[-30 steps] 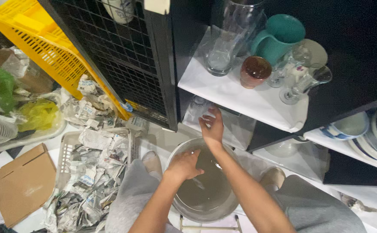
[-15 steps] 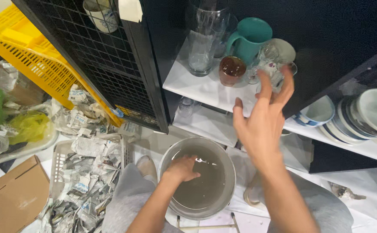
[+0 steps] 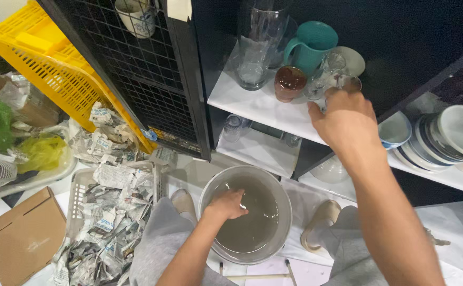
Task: The person washes various glassware and a small container in a bucket of water using a sponge. They scrub each item, rinse it in the water, and place it on a nearby shelf.
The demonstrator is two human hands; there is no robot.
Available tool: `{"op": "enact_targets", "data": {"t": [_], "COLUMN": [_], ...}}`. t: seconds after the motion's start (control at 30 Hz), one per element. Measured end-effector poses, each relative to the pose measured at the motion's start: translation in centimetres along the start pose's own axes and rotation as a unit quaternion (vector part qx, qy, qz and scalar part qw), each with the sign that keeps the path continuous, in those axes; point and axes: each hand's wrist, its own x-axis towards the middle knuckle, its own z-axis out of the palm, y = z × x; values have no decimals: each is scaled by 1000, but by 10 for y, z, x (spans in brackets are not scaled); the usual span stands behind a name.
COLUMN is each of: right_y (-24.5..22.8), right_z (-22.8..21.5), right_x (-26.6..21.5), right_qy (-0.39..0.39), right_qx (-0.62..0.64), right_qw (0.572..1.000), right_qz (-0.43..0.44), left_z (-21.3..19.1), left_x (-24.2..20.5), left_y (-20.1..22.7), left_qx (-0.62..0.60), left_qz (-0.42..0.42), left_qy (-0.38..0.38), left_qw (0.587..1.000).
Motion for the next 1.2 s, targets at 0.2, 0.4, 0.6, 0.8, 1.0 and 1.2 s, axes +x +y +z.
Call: {"op": "enact_targets", "data": {"t": [0.2, 0.4, 0.6, 0.8, 1.0, 1.2], "right_y": [-18, -48, -18, 34, 34, 12], "right_z": [-37, -28, 139, 345, 430, 441], "right_x": [-22, -79, -123, -216, -274, -282], "right_qy": [44, -118, -231, -370, -390, -474], "right_qx": [25, 305, 320, 500, 536, 551], "right_qw": [995, 944, 918, 783, 714, 618], "right_qz": [-81, -47, -35, 27, 225, 301], "left_z": [8, 9, 17, 40, 110, 170], "left_x": [8, 3, -1, 26, 78, 106], "left_y": [-5, -6, -14, -12, -28, -60], "left_qx": [31, 63, 56, 20, -187, -317], "left_qz": [-14, -29, -22, 5, 77, -20], "left_qy": [1, 0, -65, -46, -121, -137], "left_qw": [999, 998, 996, 999, 972, 938]}}
